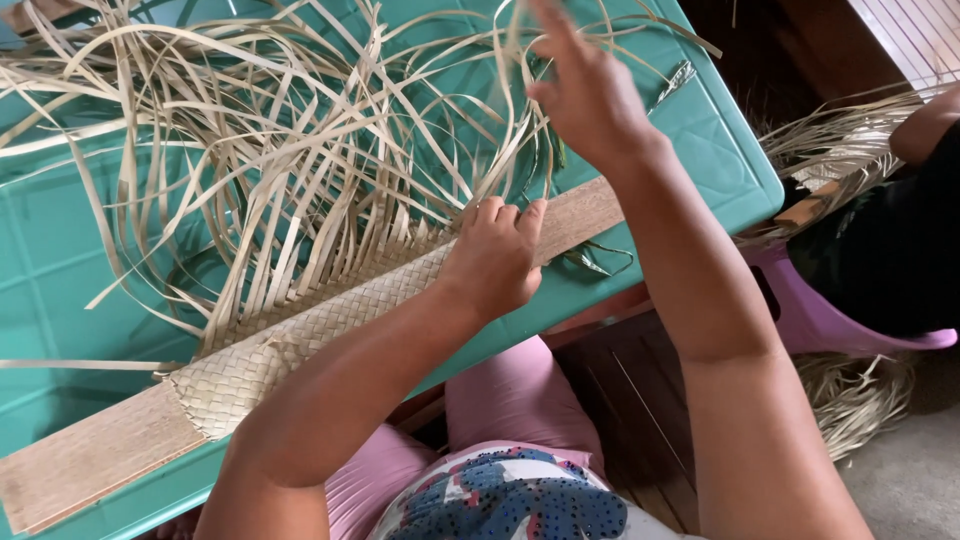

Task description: The person weaves dried plant fibers around a wooden frame to form a basket. They interlace the fibers by hand, press the weave to tighten it, and use a small tool to tuck in loose ends. The basket gradually takes shape as the weaving progresses.

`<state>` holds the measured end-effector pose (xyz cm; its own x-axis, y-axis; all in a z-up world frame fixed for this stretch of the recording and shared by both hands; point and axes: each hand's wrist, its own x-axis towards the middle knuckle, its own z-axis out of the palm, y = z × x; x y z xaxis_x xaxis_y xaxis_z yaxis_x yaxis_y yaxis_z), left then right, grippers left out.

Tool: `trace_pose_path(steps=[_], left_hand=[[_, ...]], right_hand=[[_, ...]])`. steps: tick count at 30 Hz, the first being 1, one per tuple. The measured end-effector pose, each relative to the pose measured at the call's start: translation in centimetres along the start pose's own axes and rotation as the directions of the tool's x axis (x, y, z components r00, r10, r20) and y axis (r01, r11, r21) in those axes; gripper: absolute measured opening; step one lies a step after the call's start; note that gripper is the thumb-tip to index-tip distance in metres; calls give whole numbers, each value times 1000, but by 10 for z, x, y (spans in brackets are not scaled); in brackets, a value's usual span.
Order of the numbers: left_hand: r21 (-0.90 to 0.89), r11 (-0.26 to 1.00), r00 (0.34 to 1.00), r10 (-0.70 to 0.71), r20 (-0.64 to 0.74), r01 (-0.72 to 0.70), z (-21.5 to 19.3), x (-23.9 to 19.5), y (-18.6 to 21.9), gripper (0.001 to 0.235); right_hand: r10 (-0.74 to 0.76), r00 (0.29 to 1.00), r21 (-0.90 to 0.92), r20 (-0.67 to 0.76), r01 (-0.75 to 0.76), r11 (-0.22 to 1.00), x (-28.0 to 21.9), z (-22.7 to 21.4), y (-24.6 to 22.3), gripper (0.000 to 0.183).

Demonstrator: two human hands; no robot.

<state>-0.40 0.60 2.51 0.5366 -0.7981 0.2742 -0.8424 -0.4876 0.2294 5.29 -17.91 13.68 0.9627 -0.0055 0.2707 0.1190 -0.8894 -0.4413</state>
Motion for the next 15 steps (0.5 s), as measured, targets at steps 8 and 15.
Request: trace_pose_path(steps=[8, 15], left_hand=[[-4, 1000, 999, -11, -47, 10, 3, -2, 1, 74], [-57, 997, 985, -43, 165, 54, -10, 4, 2, 76]], right_hand=[[383, 791, -364, 477, -219, 905, -41, 22, 26, 38], [204, 957, -293, 208, -138, 946, -20, 38, 49, 27]])
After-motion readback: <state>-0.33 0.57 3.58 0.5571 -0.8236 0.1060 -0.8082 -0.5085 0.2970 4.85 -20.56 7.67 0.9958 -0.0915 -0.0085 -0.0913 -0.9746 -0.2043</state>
